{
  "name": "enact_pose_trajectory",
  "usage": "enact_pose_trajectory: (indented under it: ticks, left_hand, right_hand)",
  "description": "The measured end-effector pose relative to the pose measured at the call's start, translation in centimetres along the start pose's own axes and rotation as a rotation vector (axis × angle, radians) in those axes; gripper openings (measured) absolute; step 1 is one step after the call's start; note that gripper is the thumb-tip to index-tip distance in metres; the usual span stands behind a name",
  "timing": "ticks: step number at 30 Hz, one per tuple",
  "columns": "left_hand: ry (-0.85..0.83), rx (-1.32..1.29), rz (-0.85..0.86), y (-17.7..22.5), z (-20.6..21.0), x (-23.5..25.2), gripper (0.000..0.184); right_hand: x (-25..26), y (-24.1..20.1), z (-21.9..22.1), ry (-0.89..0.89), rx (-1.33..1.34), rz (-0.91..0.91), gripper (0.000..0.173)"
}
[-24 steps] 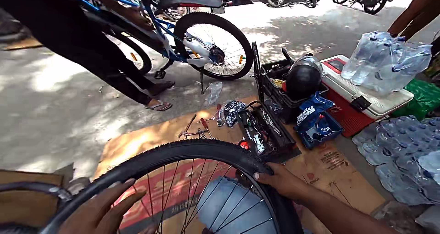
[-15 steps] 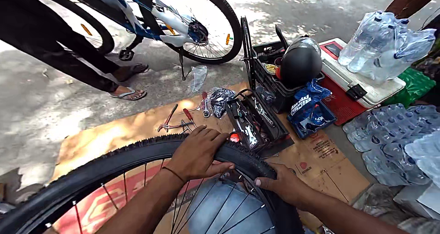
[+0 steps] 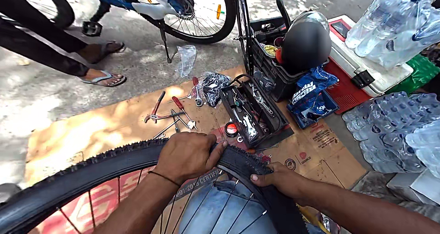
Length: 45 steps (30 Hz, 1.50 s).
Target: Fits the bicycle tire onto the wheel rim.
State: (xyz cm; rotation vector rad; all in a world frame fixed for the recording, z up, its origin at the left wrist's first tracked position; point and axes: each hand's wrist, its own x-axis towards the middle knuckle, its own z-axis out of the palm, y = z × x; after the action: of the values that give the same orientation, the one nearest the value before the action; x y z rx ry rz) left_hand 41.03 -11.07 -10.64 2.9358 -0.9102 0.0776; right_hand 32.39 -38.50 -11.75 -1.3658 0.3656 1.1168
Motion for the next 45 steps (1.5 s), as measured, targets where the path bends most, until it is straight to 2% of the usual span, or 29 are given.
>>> enact_pose_trajectory:
  ticks: [3, 9, 11, 13, 15, 17, 22, 26, 29, 32, 36, 38, 40, 41, 42, 43, 45]
  left_hand:
    - [-0.113, 0.006, -0.054, -0.3, -0.2, -0.1, 0.057]
    - [-0.457, 0.059, -0.160, -0.5, -1.4, 0.3, 0.057]
    - [-0.471, 0.056, -0.168, -0.4, -1.6, 0.2, 0.058]
    - [-0.428, 0.036, -0.165, -0.1, -1.7, 0.3, 0.057]
    - [-0.420, 0.021, -0.167, 0.3, -1.8, 0.8, 0.057]
    - [-0.435, 0.014, -0.166, 0.4, -1.7, 1.0, 0.057]
    - [-0.542, 0.030, -0.181, 0.0, -1.6, 1.2, 0.056]
    - [-0.626, 0.020, -0.216, -0.2, -1.0, 1.8, 0.057]
    - [-0.639, -0.027, -0.269, -0.2, -1.3, 1.9, 0.063]
    - [-0.559, -0.050, -0.272, -0.2, -1.7, 2.1, 0.065]
    - [-0.332, -0.168, -0.257, -0.1, -1.7, 1.6, 0.055]
    - [-0.062, -0.217, -0.218, -0.4, -1.1, 0.5, 0.047]
    - [0.255, -0.199, -0.193, -0.3, 0.1, 0.0, 0.045]
    - [0.354, -0.178, -0.218, -0.3, 0.4, -0.3, 0.046]
    - [0.390, -0.148, -0.247, -0.6, 0.4, -0.6, 0.048]
    - [0.358, -0.107, -0.268, -1.1, 0.2, -1.2, 0.051]
    - [0.183, -0.015, -0.296, -3.0, -0.9, -3.2, 0.069]
  right_hand:
    - [0.7, -0.3, 0.3, -0.011, -0.009, 0.078, 0.047]
    - [2.3, 0.0, 1.1, -0.024, -0.011, 0.202, 0.051]
    - [2.1, -0.2, 1.1, -0.049, -0.048, 0.141, 0.053]
    - [2.4, -1.3, 0.8, -0.133, -0.069, -0.007, 0.057]
    - [3.3, -2.4, 0.7, -0.198, -0.044, -0.098, 0.052]
    - [3.6, -2.7, 0.8, -0.210, -0.031, -0.069, 0.046]
    - [4.0, -3.4, 2.0, -0.078, -0.122, 0.093, 0.046]
    - [4.3, -4.6, 2.3, -0.052, -0.252, 0.199, 0.048]
    - [4.8, -4.7, 2.3, -0.067, -0.264, 0.177, 0.049]
    - [5.2, -5.3, 1.4, -0.195, -0.265, 0.001, 0.059]
    - [6.0, -7.4, 2.0, -0.174, -0.422, -0.236, 0.051]
    - [6.2, -9.0, 2.5, -0.128, -0.625, -0.315, 0.056]
    - [6.6, -10.4, 3.3, -0.144, -0.609, -0.321, 0.046]
    - [7.0, -10.7, 3.5, -0.195, -0.566, -0.298, 0.041]
    - [7.3, -10.9, 3.7, -0.252, -0.531, -0.275, 0.039]
    - [7.5, -10.9, 3.9, -0.279, -0.505, -0.252, 0.039]
    - [7.7, -11.0, 4.4, -0.249, -0.496, -0.202, 0.043]
